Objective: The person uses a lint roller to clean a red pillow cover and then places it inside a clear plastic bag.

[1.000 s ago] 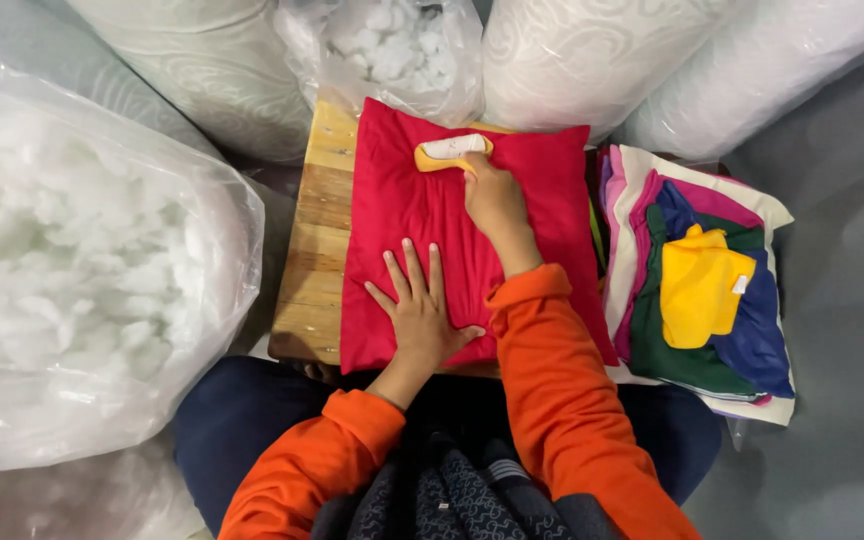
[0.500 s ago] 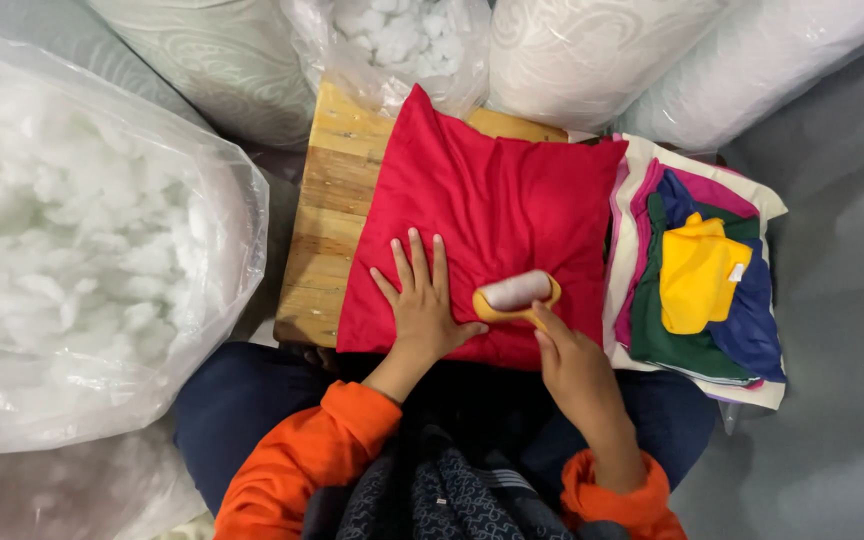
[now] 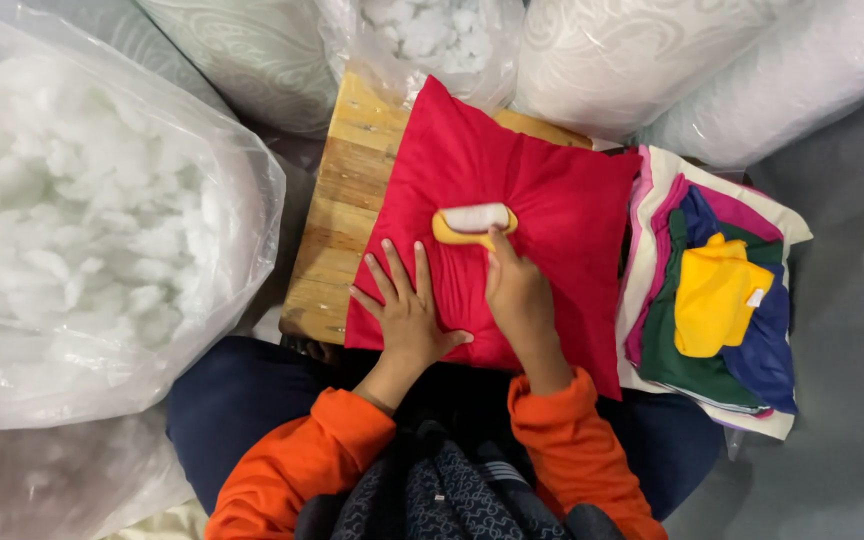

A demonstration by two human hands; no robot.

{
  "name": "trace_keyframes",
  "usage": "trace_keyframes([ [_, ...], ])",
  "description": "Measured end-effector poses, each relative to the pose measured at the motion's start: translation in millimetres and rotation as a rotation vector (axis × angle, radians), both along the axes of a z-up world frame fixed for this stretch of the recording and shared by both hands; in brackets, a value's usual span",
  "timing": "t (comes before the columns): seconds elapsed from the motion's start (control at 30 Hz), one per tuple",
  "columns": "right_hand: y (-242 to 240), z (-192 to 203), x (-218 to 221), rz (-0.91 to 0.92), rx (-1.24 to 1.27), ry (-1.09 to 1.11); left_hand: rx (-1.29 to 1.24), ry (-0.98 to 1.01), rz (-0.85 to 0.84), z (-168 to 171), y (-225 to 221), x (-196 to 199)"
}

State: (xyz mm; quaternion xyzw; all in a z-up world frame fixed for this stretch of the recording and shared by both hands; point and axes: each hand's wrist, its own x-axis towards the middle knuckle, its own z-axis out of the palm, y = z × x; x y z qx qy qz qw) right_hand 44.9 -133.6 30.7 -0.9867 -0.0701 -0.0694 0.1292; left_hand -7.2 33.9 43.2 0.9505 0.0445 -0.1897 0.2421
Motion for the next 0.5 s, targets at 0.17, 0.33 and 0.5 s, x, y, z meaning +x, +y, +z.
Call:
trace_keyframes([
  [0.17, 26, -18, 103, 0.009, -0.021, -0.041, 0.009, -0.057, -0.066, 4, -7, 5],
  [0.33, 41, -30, 180, -0.041, 0.021, 0.016, 0.044, -0.069, -0.099, 4, -8, 8],
  [0.5, 6, -18, 170, 0.046, 0.130, 0.041, 0.008, -0.097, -0.025, -1, -12, 10],
])
